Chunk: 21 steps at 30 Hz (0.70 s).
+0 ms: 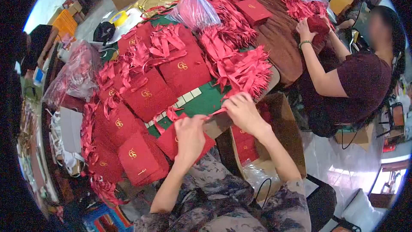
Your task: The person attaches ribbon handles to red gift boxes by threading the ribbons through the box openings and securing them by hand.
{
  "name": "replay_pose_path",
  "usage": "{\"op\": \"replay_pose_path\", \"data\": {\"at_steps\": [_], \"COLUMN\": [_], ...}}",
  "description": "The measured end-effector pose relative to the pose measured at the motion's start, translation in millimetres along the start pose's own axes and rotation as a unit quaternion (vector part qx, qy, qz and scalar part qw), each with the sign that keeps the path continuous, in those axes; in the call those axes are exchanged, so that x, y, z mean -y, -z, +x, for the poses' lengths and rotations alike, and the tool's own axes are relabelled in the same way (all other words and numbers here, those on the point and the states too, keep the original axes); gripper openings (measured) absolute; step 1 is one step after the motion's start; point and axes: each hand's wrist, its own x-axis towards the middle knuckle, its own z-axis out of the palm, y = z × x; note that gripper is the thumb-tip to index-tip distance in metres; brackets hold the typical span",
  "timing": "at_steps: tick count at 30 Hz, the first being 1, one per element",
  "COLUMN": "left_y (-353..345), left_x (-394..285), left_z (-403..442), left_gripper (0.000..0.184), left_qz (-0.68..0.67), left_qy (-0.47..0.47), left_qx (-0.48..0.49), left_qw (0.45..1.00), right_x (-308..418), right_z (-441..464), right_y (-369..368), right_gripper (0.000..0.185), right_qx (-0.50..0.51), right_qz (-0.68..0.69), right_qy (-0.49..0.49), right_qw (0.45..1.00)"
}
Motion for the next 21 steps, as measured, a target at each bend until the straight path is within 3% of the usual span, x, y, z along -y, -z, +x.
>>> {"op": "replay_pose_path", "data": {"at_steps": [3,7,9,13,14,19,21], "left_y": [10,16,23,19,16,-9,-17], "left_x": [5,10,13,3,-3,-13,-12], "left_z": [-5,-10,-7,-2,-1,14,13], "left_gripper": [0.017,0.015,0.014,0.020,0.032,0.048,0.050], "left_qz": [0.019,0.047,0.093,0.096,0.095,0.079,0.068], "left_qy": [0.036,0.065,0.122,0.028,0.041,0.007,0.011], "left_qx": [-0.034,-0.010,0.018,-0.045,-0.019,-0.019,0.054], "left_qw": [0.999,0.997,0.988,0.994,0.994,0.997,0.996], "right_x": [-12,-4,-5,-5,-5,-10,-7], "right_z": [1,7,7,11,12,23,24], "right_y": [0,1,2,5,3,-4,3], "right_gripper": [0.022,0.018,0.013,0.012,0.012,0.021,0.030], "right_qx": [-0.003,-0.019,-0.012,0.024,0.045,0.035,-0.065], "right_qz": [-0.001,0.030,0.049,0.052,0.035,0.045,0.022], "right_qy": [-0.034,-0.034,-0.052,-0.027,-0.017,-0.023,-0.050], "right_qw": [0.999,0.999,0.997,0.998,0.998,0.998,0.996]}}
